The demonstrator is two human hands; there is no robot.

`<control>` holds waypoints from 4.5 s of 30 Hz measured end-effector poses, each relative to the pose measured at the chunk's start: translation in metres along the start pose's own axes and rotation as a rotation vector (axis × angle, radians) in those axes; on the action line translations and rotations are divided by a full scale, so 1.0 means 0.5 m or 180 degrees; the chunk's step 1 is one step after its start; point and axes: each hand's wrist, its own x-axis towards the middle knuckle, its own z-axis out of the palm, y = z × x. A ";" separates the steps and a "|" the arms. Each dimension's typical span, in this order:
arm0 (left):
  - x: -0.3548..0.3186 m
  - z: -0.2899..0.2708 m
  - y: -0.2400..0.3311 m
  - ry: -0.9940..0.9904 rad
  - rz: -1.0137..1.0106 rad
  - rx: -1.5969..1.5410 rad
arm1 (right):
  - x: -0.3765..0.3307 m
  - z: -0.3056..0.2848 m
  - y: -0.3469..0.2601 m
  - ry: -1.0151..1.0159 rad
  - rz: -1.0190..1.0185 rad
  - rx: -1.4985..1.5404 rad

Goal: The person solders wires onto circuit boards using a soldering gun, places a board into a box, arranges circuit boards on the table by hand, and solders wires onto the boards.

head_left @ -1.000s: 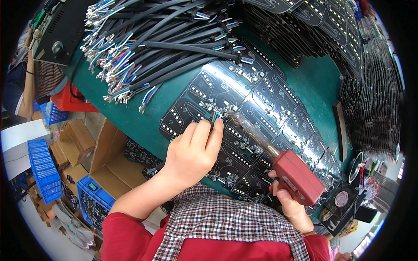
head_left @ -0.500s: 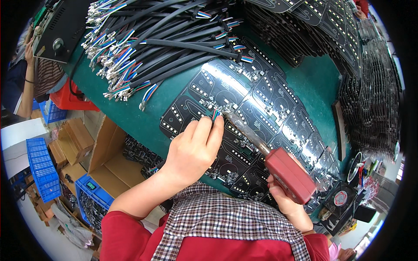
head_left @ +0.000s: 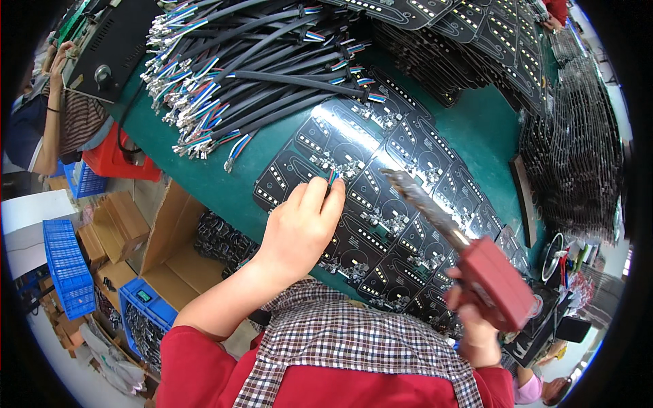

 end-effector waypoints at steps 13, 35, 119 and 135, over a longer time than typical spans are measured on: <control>0.198 0.008 -0.081 0.0299 0.0342 0.0324 | 0.085 -0.033 -0.056 -0.0113 -0.0851 0.0628; 0.121 0.017 -0.007 -0.0276 -0.0300 -0.0166 | 0.145 0.020 -0.049 -0.0404 -0.0360 0.1710; 0.126 0.028 0.003 -0.0155 0.0413 0.0865 | 0.134 0.028 -0.003 -0.0913 -0.0368 0.0562; 0.115 0.033 0.002 -0.0213 0.0134 0.0379 | 0.121 0.036 -0.030 -0.0693 0.0498 0.1098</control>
